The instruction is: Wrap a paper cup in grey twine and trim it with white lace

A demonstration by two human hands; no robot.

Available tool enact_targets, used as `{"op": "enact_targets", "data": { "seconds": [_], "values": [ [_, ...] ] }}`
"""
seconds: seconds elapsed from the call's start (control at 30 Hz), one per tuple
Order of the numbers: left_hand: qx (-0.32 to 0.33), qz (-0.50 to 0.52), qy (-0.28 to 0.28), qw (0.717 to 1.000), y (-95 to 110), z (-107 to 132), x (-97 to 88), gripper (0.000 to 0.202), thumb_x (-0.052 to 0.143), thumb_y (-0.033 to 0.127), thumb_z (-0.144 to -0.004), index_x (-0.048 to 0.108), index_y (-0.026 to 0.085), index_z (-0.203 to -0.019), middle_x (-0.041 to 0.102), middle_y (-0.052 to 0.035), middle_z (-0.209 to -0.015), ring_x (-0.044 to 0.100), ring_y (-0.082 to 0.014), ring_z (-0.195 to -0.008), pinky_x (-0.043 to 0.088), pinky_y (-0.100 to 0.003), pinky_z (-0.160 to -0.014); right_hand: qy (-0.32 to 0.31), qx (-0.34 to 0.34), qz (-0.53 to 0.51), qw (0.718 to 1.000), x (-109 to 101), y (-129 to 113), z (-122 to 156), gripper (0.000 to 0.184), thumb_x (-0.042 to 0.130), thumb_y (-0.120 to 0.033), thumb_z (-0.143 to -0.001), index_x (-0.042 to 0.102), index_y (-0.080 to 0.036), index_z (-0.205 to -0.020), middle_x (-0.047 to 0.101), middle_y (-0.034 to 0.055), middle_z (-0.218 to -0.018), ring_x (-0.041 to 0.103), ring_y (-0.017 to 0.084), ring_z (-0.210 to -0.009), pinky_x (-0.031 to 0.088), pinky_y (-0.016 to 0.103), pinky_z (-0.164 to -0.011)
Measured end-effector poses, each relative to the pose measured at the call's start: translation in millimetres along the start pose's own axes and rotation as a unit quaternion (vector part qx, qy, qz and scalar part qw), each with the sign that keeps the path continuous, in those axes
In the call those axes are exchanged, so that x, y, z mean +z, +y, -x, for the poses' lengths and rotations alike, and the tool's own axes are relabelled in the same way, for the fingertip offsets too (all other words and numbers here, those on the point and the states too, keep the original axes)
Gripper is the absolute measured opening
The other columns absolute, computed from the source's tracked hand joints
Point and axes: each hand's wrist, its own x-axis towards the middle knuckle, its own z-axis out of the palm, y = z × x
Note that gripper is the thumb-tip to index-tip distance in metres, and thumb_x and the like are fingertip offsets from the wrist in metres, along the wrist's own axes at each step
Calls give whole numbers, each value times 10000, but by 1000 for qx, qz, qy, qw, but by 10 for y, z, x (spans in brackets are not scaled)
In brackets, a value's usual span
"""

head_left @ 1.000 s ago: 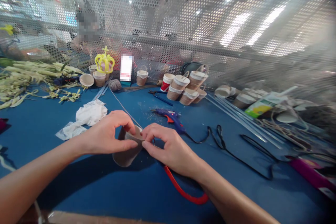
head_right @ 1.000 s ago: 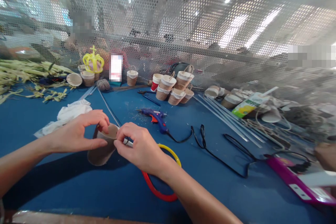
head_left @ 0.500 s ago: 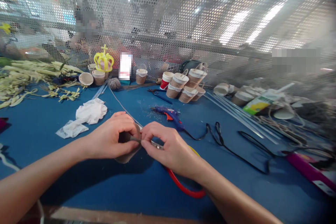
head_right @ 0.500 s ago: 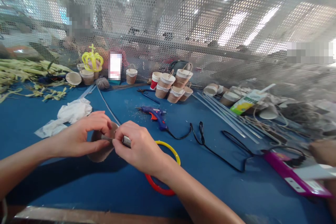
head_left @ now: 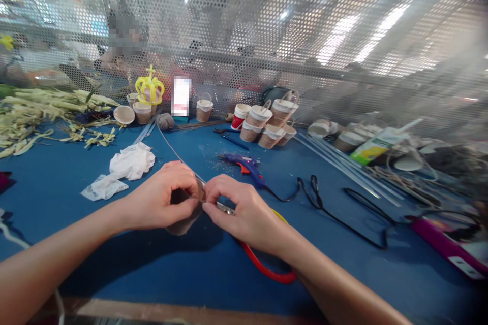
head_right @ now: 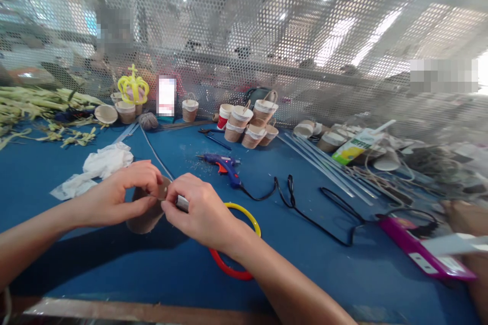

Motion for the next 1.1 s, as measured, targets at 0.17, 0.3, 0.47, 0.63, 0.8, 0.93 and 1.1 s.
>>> {"op": "enact_targets", "data": {
  "seconds": [0.17,0.3,0.47,0.63,0.8,0.93,1.1],
  "values": [
    [-82,116,1,990,-27,3,-65,112,470,194,-767,523,159,-675,579,-34,-819,534,-162,-835,409,-272,-744,31,48,-14,998,-74,46,5,94,533,-117,-744,528,-190,-803,614,28,-848,576,144,-802,460,287,-758],
    [-117,218,2,969,-83,13,-92,171,496,288,-778,529,152,-679,584,-48,-886,525,-184,-894,415,-276,-755,68,70,-10,995,-147,71,9,182,524,-112,-740,539,-189,-905,626,27,-918,586,155,-869,458,298,-797],
    [-112,265,11,958,-134,14,-62,195,532,321,-772,534,155,-669,589,-58,-904,496,-210,-973,405,-290,-787,76,32,-25,996,-155,87,43,231,515,-122,-763,539,-192,-982,607,46,-1013,564,161,-953,435,323,-865],
    [-103,250,-14,963,-123,10,-36,163,507,280,-790,530,155,-688,567,-41,-907,501,-185,-930,395,-278,-785,22,31,-62,997,-109,76,49,225,509,-152,-797,543,-180,-1017,606,51,-1044,561,149,-967,428,303,-870],
    [-92,226,-33,969,-62,-11,-31,125,488,217,-784,509,151,-680,541,-36,-874,510,-165,-885,389,-273,-795,-8,89,-84,992,-77,62,9,156,435,-237,-862,572,-170,-898,625,41,-899,575,139,-842,448,279,-775],
    [-83,204,-37,975,-41,-20,-27,112,489,205,-782,506,152,-684,544,-34,-866,512,-160,-879,387,-269,-804,-3,77,-80,994,-67,73,10,153,455,-242,-853,563,-160,-783,585,36,-797,545,134,-758,444,278,-728],
    [-92,201,-22,975,-57,-14,-17,142,484,247,-786,509,151,-684,542,-31,-852,504,-169,-887,396,-264,-777,70,28,-66,995,-51,103,55,88,500,-203,-840,524,-184,-757,561,21,-803,526,127,-779,434,278,-746]
  ]
}}
